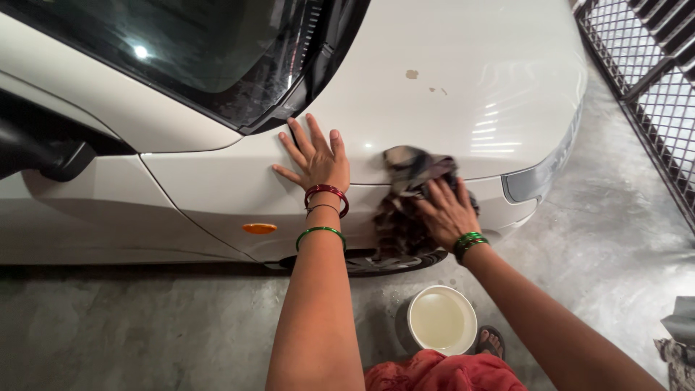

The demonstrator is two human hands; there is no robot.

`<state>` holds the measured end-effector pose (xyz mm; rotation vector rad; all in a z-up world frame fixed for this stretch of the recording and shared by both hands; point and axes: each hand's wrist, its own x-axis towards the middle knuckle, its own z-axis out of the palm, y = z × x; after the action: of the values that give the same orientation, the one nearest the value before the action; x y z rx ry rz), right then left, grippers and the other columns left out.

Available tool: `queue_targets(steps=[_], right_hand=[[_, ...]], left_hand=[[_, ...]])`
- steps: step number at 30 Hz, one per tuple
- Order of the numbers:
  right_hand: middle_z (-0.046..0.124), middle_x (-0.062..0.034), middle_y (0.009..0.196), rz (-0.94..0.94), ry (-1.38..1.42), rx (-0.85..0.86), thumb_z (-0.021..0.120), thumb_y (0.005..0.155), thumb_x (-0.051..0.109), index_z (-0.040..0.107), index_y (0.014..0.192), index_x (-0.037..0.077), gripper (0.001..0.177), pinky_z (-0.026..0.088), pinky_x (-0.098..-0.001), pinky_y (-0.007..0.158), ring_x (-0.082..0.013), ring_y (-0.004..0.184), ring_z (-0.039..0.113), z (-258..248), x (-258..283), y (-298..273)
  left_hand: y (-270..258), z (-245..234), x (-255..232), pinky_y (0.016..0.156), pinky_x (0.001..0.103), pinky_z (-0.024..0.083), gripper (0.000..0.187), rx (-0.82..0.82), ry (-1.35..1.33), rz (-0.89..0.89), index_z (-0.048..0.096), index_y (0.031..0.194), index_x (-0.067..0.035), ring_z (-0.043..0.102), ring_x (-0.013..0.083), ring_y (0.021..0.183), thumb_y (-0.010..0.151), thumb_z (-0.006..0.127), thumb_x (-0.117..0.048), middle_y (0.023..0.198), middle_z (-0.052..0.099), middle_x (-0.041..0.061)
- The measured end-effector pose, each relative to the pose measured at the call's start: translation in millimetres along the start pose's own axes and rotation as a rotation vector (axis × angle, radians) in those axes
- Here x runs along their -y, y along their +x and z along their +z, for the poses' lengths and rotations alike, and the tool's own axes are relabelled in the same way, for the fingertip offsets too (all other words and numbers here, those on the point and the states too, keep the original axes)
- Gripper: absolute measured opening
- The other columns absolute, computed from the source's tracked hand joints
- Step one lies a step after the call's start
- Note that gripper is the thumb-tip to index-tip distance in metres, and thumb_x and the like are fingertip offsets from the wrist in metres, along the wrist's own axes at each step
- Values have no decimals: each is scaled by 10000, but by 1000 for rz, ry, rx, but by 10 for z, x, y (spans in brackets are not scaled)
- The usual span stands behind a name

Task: The person wipes the exterior of a white car using a cloth. They clean the front bumper, hood, side mirror, and door panels, occasionally dipping the cloth into a bucket of water to rinse it.

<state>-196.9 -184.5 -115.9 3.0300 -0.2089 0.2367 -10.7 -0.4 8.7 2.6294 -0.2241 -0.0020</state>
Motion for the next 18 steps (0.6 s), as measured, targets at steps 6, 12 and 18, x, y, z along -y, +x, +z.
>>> queue_targets(steps=[6, 12, 18], right_hand=[[307, -244, 1612, 237, 169, -222, 509, 1000, 363, 505, 1479, 216, 501, 65, -596, 1265, -399, 1568, 168, 115, -514, -269], [139, -360, 1642, 538, 511, -326, 476, 1016, 305, 163, 1662, 190, 727, 80, -621, 1247, -484, 1556, 78, 308, -815, -345], [133, -403, 1621, 782, 654, -319, 438, 1051, 317, 35, 1676, 193, 754, 130, -686, 1188, -544, 1536, 87, 421, -571, -93]], left_hand=[[-7, 0, -7, 1184, 677, -141, 767, 4, 44, 8, 47, 1645, -289, -193, 262, 1551, 976, 120, -659, 1717, -118, 18], [-1, 40, 28, 1172, 696, -156, 824, -23, 7, 36, 69, 1649, -271, -192, 274, 1555, 958, 127, -716, 1721, -100, 35], [6, 66, 75, 1162, 696, -183, 894, -40, -47, 73, 82, 1648, -257, -200, 277, 1553, 919, 109, -773, 1726, -83, 36]])
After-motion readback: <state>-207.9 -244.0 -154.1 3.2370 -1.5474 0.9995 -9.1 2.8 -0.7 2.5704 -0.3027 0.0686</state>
